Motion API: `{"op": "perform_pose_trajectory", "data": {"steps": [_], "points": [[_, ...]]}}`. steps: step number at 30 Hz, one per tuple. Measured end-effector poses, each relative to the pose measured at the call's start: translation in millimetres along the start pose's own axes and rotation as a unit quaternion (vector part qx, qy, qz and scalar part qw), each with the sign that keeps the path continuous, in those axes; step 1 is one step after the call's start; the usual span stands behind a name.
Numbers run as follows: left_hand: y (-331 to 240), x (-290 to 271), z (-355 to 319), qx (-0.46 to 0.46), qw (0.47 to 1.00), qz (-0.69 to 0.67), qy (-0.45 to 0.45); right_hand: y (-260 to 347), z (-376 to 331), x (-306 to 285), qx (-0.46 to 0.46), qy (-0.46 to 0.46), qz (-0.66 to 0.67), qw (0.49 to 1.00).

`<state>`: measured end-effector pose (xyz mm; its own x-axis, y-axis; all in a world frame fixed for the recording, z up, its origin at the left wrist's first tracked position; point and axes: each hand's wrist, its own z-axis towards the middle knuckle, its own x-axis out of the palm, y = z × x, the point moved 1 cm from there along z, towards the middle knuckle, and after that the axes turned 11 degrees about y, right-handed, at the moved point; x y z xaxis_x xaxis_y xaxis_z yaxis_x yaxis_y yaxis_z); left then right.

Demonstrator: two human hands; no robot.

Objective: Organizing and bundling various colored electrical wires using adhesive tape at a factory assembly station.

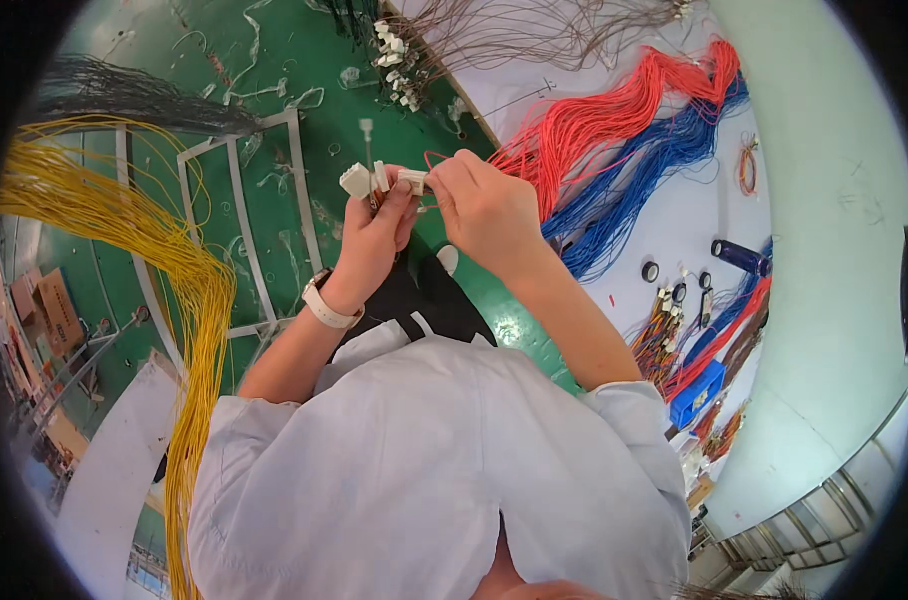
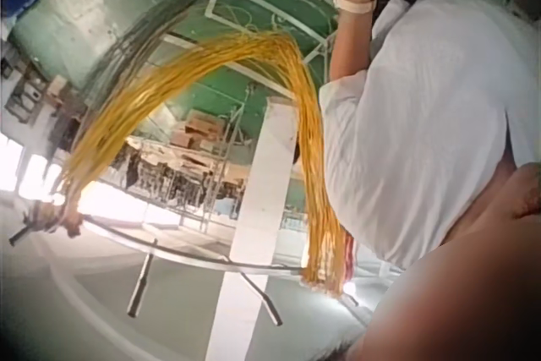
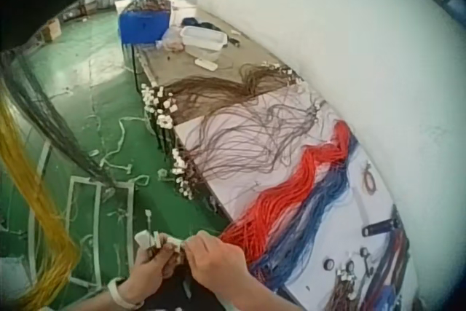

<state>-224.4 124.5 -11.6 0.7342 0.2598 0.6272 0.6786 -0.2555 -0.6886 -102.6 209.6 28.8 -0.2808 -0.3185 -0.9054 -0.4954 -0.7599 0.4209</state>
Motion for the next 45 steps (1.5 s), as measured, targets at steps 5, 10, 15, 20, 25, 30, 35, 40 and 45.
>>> {"op": "perform_pose_trajectory", "data": {"steps": [5, 10, 15, 20, 25, 30, 35, 40, 45], "points": [[-12, -9, 7, -0.002, 0.996, -0.062, 0.067, -10, -1, 2, 0.097, -0.009, 0.338, 0.936], [-11, -3, 7, 0.011, 0.995, 0.018, 0.096, -5, -5, 2, 0.023, -0.074, 0.196, 0.977], [-16, -6, 13, 0.009, 0.978, 0.152, 0.142, -11, -10, -7, -0.007, -0.071, 0.115, 0.991], [-32, -10, 18, 0.009, 0.948, 0.251, 0.197, -7, -14, -14, -0.042, -0.052, 0.083, 0.994], [-32, -10, 15, -0.148, 0.950, 0.122, 0.247, -5, -21, -6, -0.004, -0.061, 0.143, 0.988], [-13, -16, 13, -0.132, 0.962, 0.020, 0.238, -6, -31, 8, -0.022, -0.063, 0.076, 0.995], [-12, -13, 17, -0.214, 0.945, -0.010, 0.246, -9, -45, 14, 0.038, -0.095, 0.040, 0.994], [10, -10, 23, -0.193, 0.959, -0.041, 0.205, 5, -49, 14, 0.083, -0.231, 0.011, 0.969], [17, 16, 18, -0.107, 0.946, -0.195, 0.234, 32, -60, 24, 0.101, -0.218, 0.088, 0.967]]}}
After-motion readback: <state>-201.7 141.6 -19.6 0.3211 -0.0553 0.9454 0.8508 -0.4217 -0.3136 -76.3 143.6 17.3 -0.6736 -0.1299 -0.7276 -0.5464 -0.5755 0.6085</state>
